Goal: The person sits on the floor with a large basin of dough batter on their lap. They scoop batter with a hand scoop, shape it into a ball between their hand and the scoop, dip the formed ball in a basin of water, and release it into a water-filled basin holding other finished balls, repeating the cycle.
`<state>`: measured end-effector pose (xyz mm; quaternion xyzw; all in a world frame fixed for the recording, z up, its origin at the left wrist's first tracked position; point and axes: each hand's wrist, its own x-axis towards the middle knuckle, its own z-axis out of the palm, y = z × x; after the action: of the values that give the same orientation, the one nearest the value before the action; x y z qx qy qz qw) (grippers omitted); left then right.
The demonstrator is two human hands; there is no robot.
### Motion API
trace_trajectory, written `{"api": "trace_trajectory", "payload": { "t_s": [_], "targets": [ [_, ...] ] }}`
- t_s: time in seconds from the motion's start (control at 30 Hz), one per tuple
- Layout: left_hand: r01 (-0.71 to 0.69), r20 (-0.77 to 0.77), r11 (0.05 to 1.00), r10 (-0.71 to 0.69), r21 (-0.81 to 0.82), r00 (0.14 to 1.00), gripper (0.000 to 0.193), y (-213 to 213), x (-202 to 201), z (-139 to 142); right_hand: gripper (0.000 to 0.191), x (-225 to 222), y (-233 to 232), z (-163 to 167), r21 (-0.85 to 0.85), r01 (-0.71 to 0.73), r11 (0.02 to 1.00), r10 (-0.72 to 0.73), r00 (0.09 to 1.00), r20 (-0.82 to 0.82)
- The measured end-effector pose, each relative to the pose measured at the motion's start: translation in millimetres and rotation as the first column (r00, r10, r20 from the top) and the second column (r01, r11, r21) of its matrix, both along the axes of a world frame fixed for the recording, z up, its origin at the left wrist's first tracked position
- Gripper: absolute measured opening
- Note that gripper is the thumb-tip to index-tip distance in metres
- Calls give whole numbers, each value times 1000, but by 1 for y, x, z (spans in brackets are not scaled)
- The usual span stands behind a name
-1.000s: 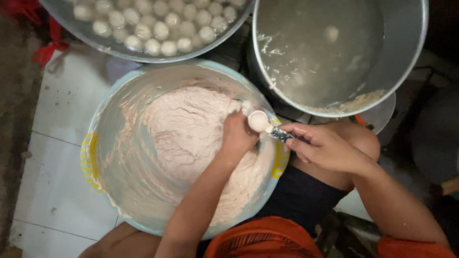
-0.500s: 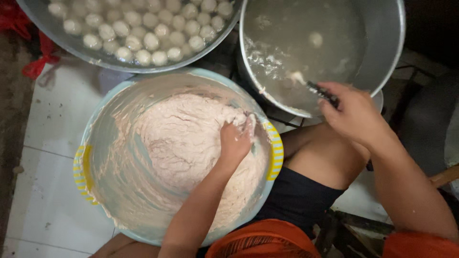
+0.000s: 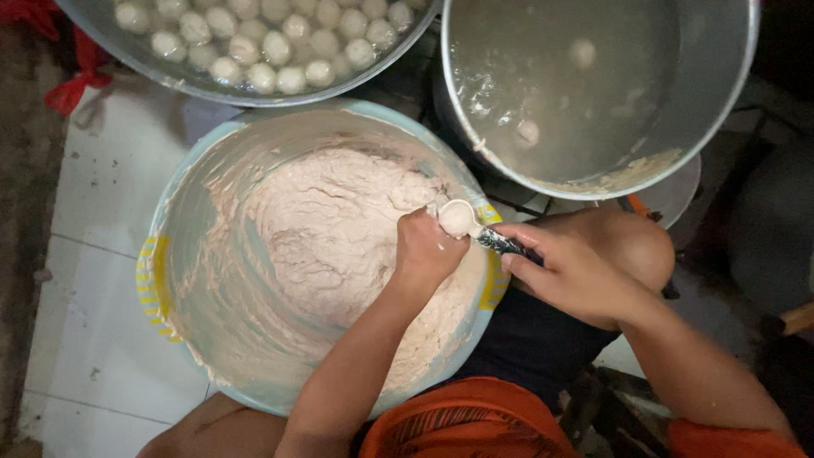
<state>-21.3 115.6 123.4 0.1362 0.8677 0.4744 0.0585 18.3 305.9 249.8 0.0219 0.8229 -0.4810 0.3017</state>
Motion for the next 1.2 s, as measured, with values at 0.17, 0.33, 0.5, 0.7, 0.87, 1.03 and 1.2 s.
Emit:
{"api": "trace_trajectory", "payload": {
  "t_s": [0.17, 0.33, 0.5, 0.7, 0.87, 1.03, 1.2],
  "targets": [
    [-41, 77, 979, 57, -200, 995, 22, -50, 34, -52, 41, -13, -3, -16, -196, 165, 967, -79, 919, 386],
    [-108, 444, 868, 351, -485, 824, 50, -144, 127, -98, 41, -25, 17, -18, -215, 218, 952, -122, 915, 386],
    [-27, 711, 886, 389, -462, 586, 53, -96, 155, -128, 34, -51, 61, -20, -192, 251, 949, -187, 936, 299],
    [-714, 935, 700, 239, 20, 260, 66, -20, 103, -115, 27, -91, 98, -50, 78, 404, 912, -410, 885, 218],
    [-148, 530, 982, 190, -121, 827, 60, -19, 49, -96, 43, -106, 103, -69, 429, 245, 869, -84, 929, -360],
    [-596, 655, 274, -367, 755, 661, 39, 5, -1, -68, 45, -111, 96, -55, 566, 284, 774, -41, 915, -402],
    [-136, -41, 973, 146, 187, 988, 16, 9, -13, -5, 35, -94, 81, -22, 487, 386, 783, -136, 871, -472]
  ]
}}
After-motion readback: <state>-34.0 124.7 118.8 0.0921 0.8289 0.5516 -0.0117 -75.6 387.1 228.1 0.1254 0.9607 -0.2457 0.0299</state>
